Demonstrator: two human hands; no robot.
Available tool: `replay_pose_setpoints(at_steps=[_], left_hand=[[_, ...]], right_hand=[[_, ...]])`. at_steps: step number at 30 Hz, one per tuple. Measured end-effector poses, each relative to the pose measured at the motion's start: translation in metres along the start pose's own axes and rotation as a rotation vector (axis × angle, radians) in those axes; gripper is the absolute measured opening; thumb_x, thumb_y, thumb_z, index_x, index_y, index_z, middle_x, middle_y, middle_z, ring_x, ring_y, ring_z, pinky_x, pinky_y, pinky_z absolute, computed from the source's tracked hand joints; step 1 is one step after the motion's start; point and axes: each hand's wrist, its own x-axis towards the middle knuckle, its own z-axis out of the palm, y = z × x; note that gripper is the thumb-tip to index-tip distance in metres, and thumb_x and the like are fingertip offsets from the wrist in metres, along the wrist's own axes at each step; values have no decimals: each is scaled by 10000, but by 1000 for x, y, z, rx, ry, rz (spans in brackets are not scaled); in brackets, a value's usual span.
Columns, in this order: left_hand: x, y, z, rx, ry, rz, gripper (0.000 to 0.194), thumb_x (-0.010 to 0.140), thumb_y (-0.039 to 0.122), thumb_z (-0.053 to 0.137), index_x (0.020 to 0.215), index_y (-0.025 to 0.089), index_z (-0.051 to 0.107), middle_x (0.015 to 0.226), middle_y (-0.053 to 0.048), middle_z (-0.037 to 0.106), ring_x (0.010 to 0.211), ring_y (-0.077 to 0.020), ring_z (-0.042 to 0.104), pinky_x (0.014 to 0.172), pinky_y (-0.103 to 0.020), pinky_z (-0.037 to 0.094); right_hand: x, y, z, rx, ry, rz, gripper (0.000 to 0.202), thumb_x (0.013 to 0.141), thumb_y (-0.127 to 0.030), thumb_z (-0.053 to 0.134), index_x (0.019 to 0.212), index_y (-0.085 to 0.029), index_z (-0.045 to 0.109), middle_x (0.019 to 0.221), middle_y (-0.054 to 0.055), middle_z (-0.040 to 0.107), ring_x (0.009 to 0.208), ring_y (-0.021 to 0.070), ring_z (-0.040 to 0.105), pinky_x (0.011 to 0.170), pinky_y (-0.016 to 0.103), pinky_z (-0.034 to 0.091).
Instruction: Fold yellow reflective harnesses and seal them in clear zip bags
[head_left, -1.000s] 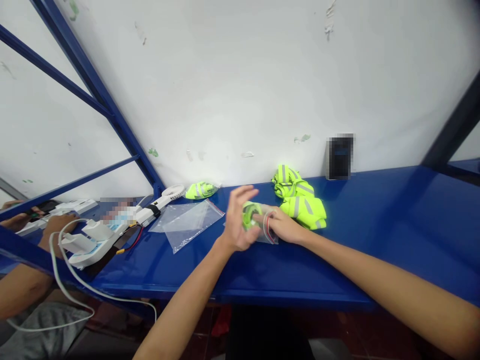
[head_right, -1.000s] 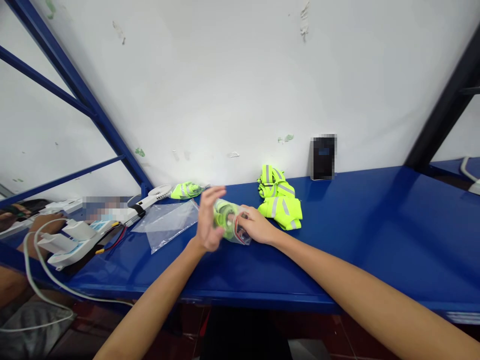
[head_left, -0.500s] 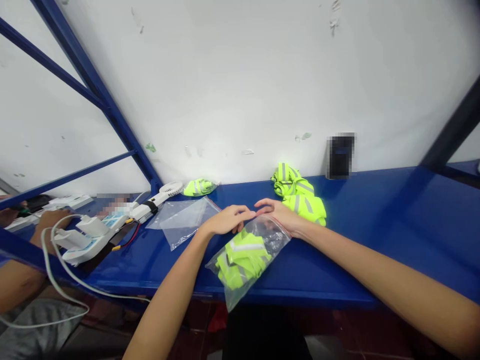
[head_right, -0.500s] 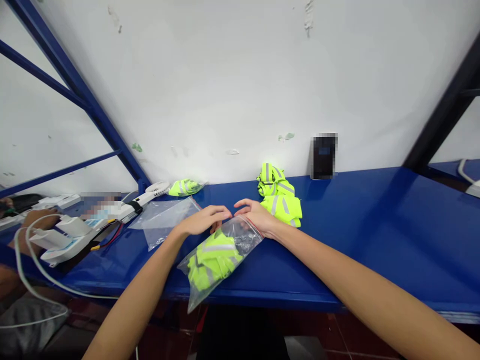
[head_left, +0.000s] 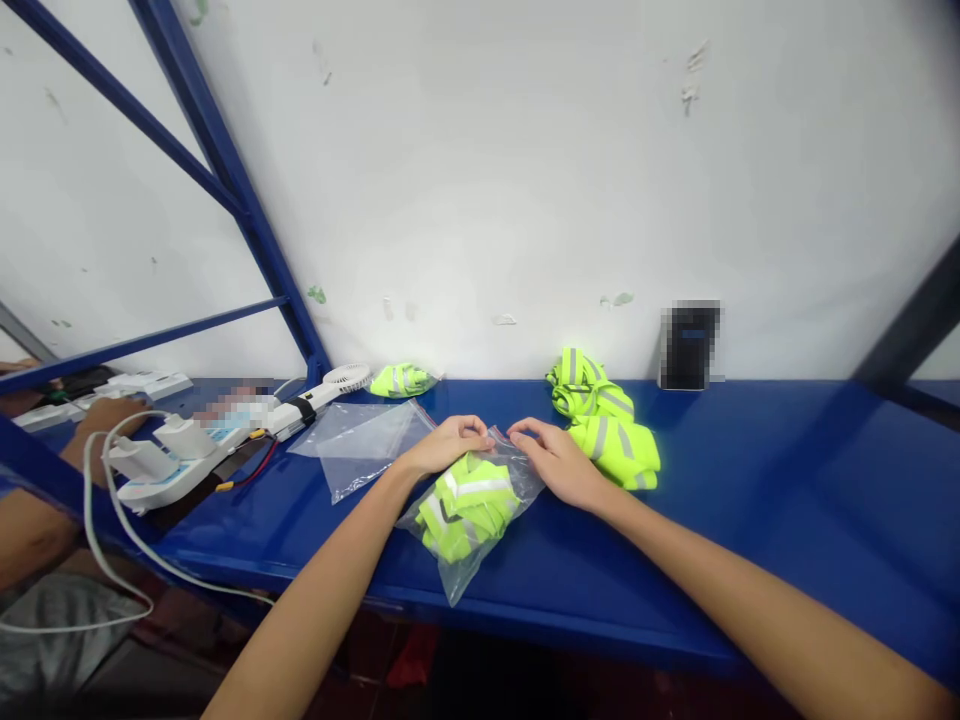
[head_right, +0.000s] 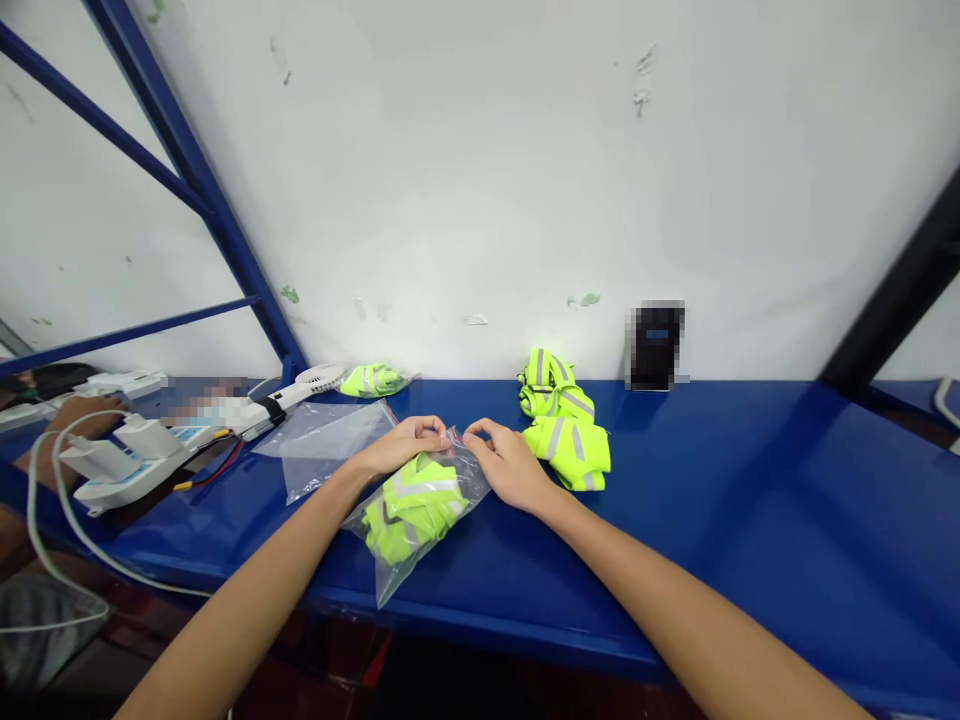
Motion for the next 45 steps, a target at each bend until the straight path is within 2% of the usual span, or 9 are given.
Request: replay_pose_setpoints(at_steps=[4,10,16,21,25,29,34,38,45], left_hand=[[4,-4,-4,-66,49,-5,525,673,266,733,1156,176,547,661,25,637,529,-103,533,530,-212,389],[9,-6,-11,138,59,105,196,756,214,507,796,120,674,578,9,588,534,-97,508,526,-208,360],[10,-13,-9,152,24,213,91,731,157,519,816,164,551,635,25,618,556,-92,541,560,-200,386],[9,-15,-7,71,6,267,237,692,101,560,868,194,432,705,11,663,661,-121,622,647,-230,440],[7,-11,-4,97,24,232,435,726,137,612,1137,182,475,714,11,657,657,-123,617,638,-229,440],[5,-9,-1,38,40,255,696,779,245,659,1390,185,330,753,-8,664,714,-136,627,674,-243,454],[8,-13,-1,27,12,309,643,784,314,686,1352,171,420,795,-32,669,755,-147,633,721,-260,466],[9,-14,-3,31,-4,336,587,778,337,697,1295,159,483,776,-33,662,719,-142,625,716,-265,469],[7,-10,-1,75,-6,315,493,794,316,677,1240,163,533,823,-42,672,784,-152,637,725,-264,469]], right_hand=[[1,1,3,-99,-24,-73,282,912,-366,457,794,-185,638,661,-2,597,599,138,507,570,255,341],[0,2,9,-132,-44,-121,155,878,-279,503,817,-182,607,615,-30,522,562,119,461,545,239,315],[2,-1,6,-224,3,-101,96,774,-242,637,748,-174,698,652,-14,511,598,119,461,574,243,335],[4,1,5,-211,-54,10,114,725,-273,686,727,-175,628,564,-46,489,521,103,440,515,225,313],[4,2,6,-225,-51,8,129,713,-269,675,742,-183,584,536,-62,478,496,99,434,498,220,302],[4,1,5,-220,-47,57,241,793,-391,600,888,-175,653,556,-37,534,510,123,458,496,235,300],[5,8,5,-170,-132,-33,316,875,-354,474,763,-161,698,671,16,645,592,138,510,555,247,342],[6,13,7,-186,-83,-86,261,866,-330,507,803,-158,693,767,38,667,666,152,541,618,255,384],[4,9,9,-87,-114,-30,280,860,-358,518,761,-143,668,673,24,653,587,135,515,552,238,365]])
